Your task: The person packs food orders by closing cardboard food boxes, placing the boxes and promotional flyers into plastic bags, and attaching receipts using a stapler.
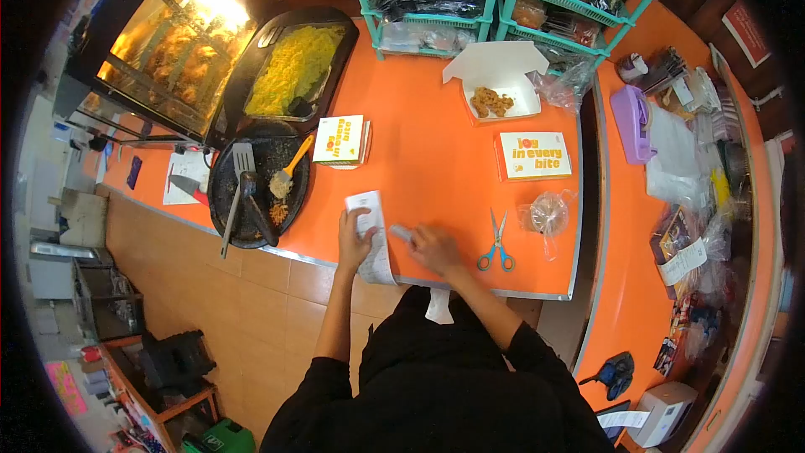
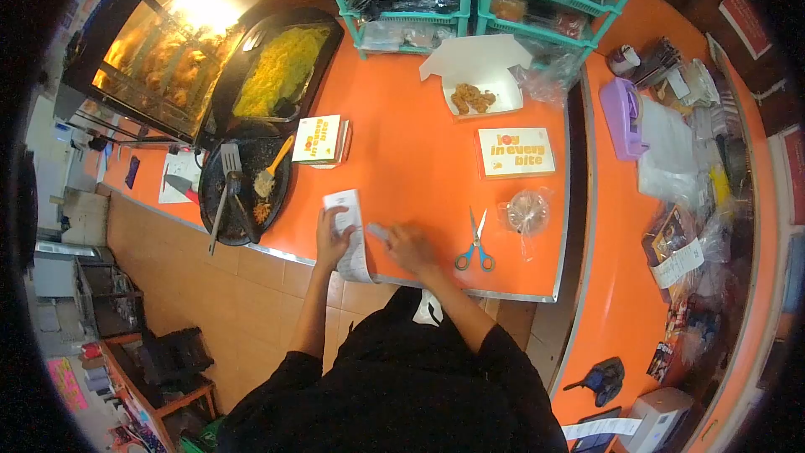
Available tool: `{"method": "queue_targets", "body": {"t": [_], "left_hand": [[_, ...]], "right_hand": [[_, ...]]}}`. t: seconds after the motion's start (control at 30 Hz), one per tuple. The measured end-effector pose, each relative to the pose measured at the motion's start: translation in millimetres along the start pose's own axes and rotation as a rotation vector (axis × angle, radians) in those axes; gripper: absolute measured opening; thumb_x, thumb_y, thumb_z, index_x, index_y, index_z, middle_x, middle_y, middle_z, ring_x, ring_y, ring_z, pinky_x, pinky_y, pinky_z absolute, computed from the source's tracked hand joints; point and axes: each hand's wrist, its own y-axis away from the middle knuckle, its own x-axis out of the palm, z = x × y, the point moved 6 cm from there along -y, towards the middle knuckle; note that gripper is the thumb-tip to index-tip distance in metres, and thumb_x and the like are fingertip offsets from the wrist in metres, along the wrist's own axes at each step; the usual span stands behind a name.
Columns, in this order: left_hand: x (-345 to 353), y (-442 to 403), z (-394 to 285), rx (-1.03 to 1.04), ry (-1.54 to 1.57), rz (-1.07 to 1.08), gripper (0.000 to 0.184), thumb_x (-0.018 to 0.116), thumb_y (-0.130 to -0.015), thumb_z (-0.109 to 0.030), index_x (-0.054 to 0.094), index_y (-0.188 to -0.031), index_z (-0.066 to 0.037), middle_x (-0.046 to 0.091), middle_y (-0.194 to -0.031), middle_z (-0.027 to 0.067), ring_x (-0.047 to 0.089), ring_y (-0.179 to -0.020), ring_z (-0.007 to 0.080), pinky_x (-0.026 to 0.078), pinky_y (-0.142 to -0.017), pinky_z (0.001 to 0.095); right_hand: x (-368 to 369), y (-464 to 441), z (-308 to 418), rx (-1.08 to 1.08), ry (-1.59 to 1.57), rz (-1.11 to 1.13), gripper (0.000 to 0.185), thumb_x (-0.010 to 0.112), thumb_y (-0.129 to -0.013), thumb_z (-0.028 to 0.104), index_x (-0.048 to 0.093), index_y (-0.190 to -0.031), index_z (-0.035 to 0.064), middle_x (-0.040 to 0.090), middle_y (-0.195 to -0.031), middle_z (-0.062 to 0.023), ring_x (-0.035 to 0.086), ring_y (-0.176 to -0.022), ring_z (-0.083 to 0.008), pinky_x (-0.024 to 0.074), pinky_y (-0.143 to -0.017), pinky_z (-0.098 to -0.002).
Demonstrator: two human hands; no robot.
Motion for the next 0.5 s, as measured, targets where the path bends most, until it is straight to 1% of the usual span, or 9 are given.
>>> {"method": "queue_targets", "body": {"t": [0.03, 0.07, 0.13, 0.2, 0.23, 0.27, 0.33, 0.43, 0.5], "left_hand": [[9, -6, -4, 0.043, -0.094, 0.016, 0.046, 0.076, -0.069, -0.009, 0.056, -0.110, -0.008, 0.047, -0.122, 0.0156, 0.042, -0.114, 0.0356, 0.035, -0.093, 0.0424], [14, -14, -16, 0.050, -0.080, 0.024, 0.046, 0.076, -0.069, -0.009, 0.056, -0.110, -0.008, 0.047, -0.122, 0.0156, 0.042, -0.114, 0.0356, 0.035, -0.093, 0.0424], [25, -25, -41, 0.107, -0.235, 0.051, 0.053, 0.082, -0.063, -0.021, 0.058, -0.109, -0.010, 0.040, -0.128, 0.0148, 0.035, -0.121, 0.0346, 0.029, -0.097, 0.0455], [42, -32, -48, 0.140, -0.238, 0.054, 0.057, 0.083, -0.062, -0.025, 0.056, -0.110, -0.010, 0.038, -0.129, 0.0153, 0.035, -0.121, 0.0350, 0.028, -0.097, 0.0475], [52, -37, -52, 0.163, -0.256, 0.040, 0.062, 0.084, -0.061, -0.029, 0.055, -0.112, -0.010, 0.036, -0.129, 0.0157, 0.035, -0.121, 0.0354, 0.028, -0.096, 0.0495], [64, -40, -52, 0.188, -0.234, 0.054, 0.062, 0.084, -0.061, -0.029, 0.055, -0.112, -0.010, 0.036, -0.129, 0.0157, 0.035, -0.121, 0.0354, 0.028, -0.096, 0.0495], [70, -42, -37, 0.062, -0.172, -0.039, 0.066, 0.083, -0.062, -0.029, 0.051, -0.116, -0.008, 0.037, -0.128, 0.0170, 0.033, -0.123, 0.0349, 0.027, -0.097, 0.0497], [72, -42, -34, 0.009, -0.116, 0.013, 0.068, 0.082, -0.063, -0.029, 0.048, -0.119, -0.008, 0.036, -0.128, 0.0181, 0.033, -0.123, 0.0347, 0.027, -0.097, 0.0494], [70, -35, -61, 0.068, -0.172, -0.051, 0.065, 0.080, -0.066, -0.025, 0.048, -0.119, -0.008, 0.038, -0.125, 0.0177, 0.035, -0.121, 0.0346, 0.027, -0.097, 0.0487]], "right_hand": [[-3, 4, -23, 0.234, -0.036, -0.038, 0.026, 0.065, -0.076, 0.023, 0.058, -0.096, 0.0059, 0.055, -0.089, -0.0108, 0.059, -0.083, -0.0294, 0.0484, -0.072, -0.0428], [-9, 9, -43, 0.470, -0.068, -0.081, 0.025, 0.065, -0.076, 0.023, 0.057, -0.093, 0.0066, 0.055, -0.088, -0.0115, 0.060, -0.082, -0.0284, 0.0496, -0.068, -0.0425], [-18, 2, -54, 0.477, -0.062, -0.114, 0.025, 0.064, -0.078, 0.024, 0.058, -0.094, 0.0061, 0.055, -0.088, -0.0118, 0.060, -0.081, -0.0280, 0.0499, -0.064, -0.0420], [-18, -5, -61, 0.495, -0.055, -0.156, 0.025, 0.063, -0.079, 0.025, 0.058, -0.094, 0.0056, 0.056, -0.088, -0.0121, 0.061, -0.079, -0.0276, 0.0502, -0.061, -0.0415], [-15, -14, -60, 0.375, 0.044, -0.280, 0.026, 0.063, -0.080, 0.025, 0.057, -0.094, 0.0041, 0.056, -0.087, -0.0119, 0.061, -0.080, -0.0286, 0.0497, -0.065, -0.0426], [-18, -21, -58, 0.250, 0.152, -0.399, 0.028, 0.063, -0.082, 0.026, 0.056, -0.095, 0.0027, 0.056, -0.085, -0.0116, 0.060, -0.082, -0.0297, 0.0492, -0.068, -0.0436], [-21, -28, -61, 0.279, 0.218, -0.381, 0.027, 0.062, -0.082, 0.026, 0.056, -0.095, 0.0026, 0.056, -0.087, -0.0118, 0.060, -0.084, -0.0287, 0.0489, -0.071, -0.0423], [-62, -12, -49, 0.316, 0.211, -0.353, 0.026, 0.063, -0.083, 0.025, 0.057, -0.094, 0.0026, 0.056, -0.092, -0.0121, 0.058, -0.086, -0.0274, 0.0480, -0.075, -0.0402], [-104, 9, -29, 0.289, 0.199, -0.450, 0.021, 0.064, -0.081, 0.019, 0.057, -0.093, 0.0031, 0.055, -0.093, -0.0110, 0.057, -0.084, -0.0270, 0.0466, -0.074, -0.0393]]}}
